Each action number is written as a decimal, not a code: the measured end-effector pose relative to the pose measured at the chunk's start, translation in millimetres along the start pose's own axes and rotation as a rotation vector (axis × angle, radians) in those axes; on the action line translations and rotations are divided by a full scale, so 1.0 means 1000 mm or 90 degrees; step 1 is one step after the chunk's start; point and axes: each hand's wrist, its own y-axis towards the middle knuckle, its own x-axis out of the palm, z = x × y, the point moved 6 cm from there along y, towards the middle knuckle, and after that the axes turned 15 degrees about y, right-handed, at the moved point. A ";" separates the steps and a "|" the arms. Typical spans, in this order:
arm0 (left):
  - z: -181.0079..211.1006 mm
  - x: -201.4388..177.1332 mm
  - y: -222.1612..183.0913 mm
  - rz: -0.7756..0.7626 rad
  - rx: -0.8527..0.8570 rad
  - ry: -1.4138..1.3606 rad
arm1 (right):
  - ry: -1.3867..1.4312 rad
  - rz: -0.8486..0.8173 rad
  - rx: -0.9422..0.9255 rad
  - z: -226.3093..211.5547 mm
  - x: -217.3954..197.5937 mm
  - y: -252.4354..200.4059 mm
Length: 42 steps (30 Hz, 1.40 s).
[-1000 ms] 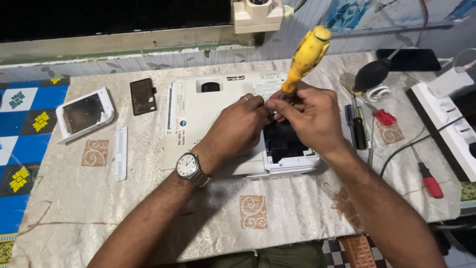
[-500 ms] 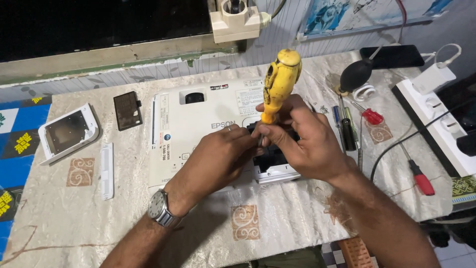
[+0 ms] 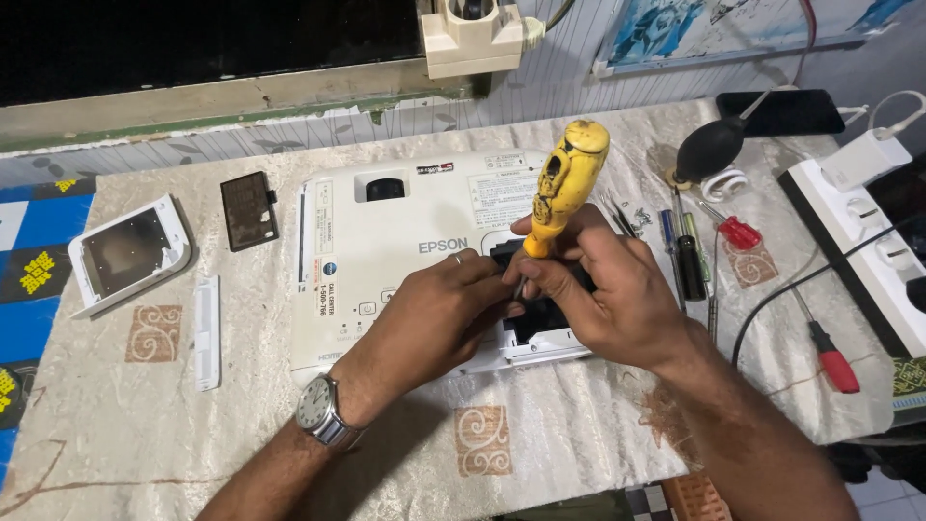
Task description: The person is performing maintenance on an Epson projector, which involves unscrewing the outer casing, removing the lamp assembly, and then reassembling and securing the components with a screwdriver.
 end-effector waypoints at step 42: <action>0.006 0.014 -0.002 0.053 0.084 0.043 | -0.143 0.083 0.277 -0.028 -0.009 0.008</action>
